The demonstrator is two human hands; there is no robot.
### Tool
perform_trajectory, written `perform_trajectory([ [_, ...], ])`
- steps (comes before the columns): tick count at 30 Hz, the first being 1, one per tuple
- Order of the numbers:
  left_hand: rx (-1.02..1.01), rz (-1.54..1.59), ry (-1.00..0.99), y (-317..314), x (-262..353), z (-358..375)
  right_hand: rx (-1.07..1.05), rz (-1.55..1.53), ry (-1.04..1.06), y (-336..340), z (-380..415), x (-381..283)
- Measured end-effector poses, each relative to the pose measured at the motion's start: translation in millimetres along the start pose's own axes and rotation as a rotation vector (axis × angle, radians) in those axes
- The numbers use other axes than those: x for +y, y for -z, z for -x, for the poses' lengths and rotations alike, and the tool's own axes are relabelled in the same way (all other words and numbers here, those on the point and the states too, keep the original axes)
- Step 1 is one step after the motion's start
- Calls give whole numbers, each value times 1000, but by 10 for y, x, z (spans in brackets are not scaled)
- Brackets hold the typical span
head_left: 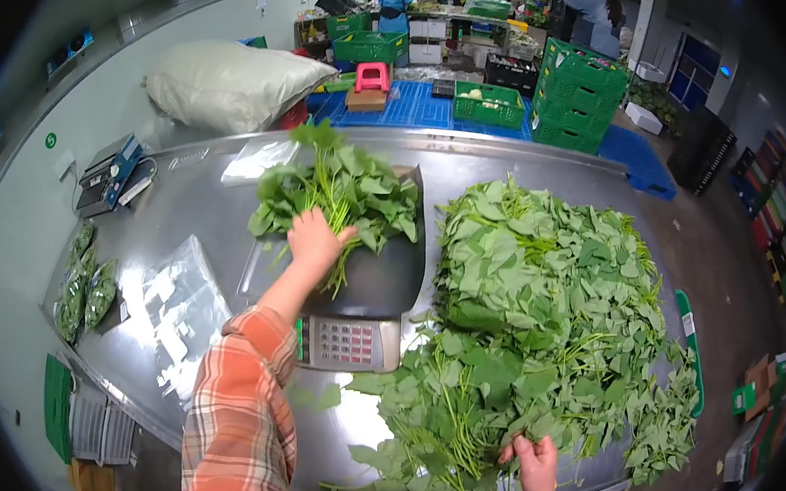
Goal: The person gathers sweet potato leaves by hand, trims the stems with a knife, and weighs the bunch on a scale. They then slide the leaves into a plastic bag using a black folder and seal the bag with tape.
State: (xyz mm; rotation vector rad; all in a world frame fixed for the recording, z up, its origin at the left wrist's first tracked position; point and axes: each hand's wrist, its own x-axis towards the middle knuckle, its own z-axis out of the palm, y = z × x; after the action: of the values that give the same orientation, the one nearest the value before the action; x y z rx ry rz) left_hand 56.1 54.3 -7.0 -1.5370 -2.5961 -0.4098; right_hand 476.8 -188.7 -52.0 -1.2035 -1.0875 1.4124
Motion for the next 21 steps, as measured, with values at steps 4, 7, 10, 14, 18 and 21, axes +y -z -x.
perform_trajectory([
  [4,502,305,-207,39,-590,591,141,152,129,256,-21,-133],
  [7,453,494,0,-122,-1172,1311,341,446,252,983,-119,-102],
  [10,227,616,370,-556,-1767,2148,528,1089,245,1386,-207,-402],
  [14,172,316,211,-918,-1729,3047,545,1217,277,1376,-144,-414],
  [18,0,404,-41,-962,-1084,3521,200,938,297,692,-132,-321],
  [21,-144,600,-236,-766,-720,3797,13,886,430,239,-220,-356],
])
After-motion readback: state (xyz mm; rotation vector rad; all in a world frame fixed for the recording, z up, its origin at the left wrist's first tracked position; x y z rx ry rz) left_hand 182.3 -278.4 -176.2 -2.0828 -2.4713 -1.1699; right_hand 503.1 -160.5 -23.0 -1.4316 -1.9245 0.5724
